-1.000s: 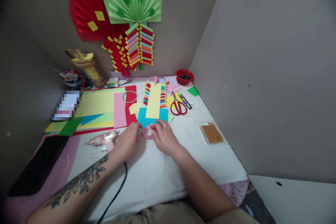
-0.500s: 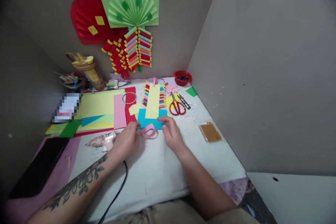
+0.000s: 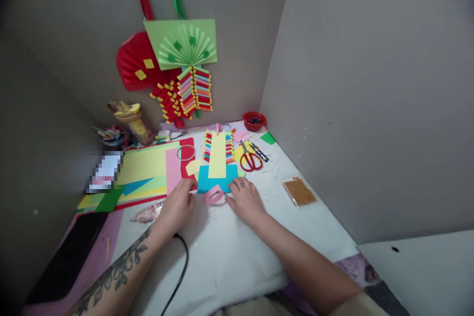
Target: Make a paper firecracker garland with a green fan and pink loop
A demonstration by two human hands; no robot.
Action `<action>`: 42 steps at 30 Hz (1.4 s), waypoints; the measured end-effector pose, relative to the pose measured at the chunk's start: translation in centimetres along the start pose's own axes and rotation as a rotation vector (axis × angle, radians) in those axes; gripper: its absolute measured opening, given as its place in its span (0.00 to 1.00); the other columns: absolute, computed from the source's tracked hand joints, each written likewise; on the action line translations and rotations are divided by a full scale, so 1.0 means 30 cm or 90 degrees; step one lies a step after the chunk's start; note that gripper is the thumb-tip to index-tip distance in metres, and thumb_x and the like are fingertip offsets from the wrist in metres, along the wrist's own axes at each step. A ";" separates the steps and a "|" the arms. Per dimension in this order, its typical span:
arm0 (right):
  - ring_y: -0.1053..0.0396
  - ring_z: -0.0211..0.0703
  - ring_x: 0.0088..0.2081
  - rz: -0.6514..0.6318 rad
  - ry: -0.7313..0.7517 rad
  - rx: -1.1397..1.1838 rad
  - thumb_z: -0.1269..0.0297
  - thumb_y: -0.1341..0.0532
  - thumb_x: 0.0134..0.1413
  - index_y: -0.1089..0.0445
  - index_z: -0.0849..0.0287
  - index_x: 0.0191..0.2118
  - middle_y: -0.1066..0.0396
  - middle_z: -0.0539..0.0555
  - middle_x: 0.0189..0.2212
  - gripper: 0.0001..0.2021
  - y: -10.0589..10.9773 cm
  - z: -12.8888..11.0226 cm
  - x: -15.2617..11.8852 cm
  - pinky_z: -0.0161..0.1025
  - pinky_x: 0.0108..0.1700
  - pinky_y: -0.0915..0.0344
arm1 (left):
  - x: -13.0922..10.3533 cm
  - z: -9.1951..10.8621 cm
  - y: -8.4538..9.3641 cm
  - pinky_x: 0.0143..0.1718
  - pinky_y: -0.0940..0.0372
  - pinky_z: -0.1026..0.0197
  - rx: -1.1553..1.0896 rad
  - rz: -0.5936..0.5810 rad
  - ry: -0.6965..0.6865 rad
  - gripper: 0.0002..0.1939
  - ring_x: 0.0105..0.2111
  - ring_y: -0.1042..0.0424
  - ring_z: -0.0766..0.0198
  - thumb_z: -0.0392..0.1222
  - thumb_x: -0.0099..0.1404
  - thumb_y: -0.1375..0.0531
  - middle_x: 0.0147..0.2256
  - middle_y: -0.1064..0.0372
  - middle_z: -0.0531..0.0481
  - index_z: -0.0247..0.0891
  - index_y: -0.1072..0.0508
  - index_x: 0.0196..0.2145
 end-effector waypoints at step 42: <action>0.36 0.35 0.27 -0.054 0.186 0.089 0.65 0.39 0.45 0.26 0.64 0.29 0.32 0.47 0.22 0.08 0.958 -0.088 0.844 0.35 0.35 0.40 | 0.361 0.092 0.553 0.51 0.41 0.54 -0.592 0.290 -0.054 0.40 0.55 0.39 0.53 0.45 0.49 0.33 0.56 0.42 0.34 0.34 0.44 0.56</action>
Point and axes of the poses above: each hand's wrist, its own x-axis towards the middle knuckle, its own y-axis out of the back of the hand, z = x × y, the point moved 5 cm from there along x, towards the middle knuckle
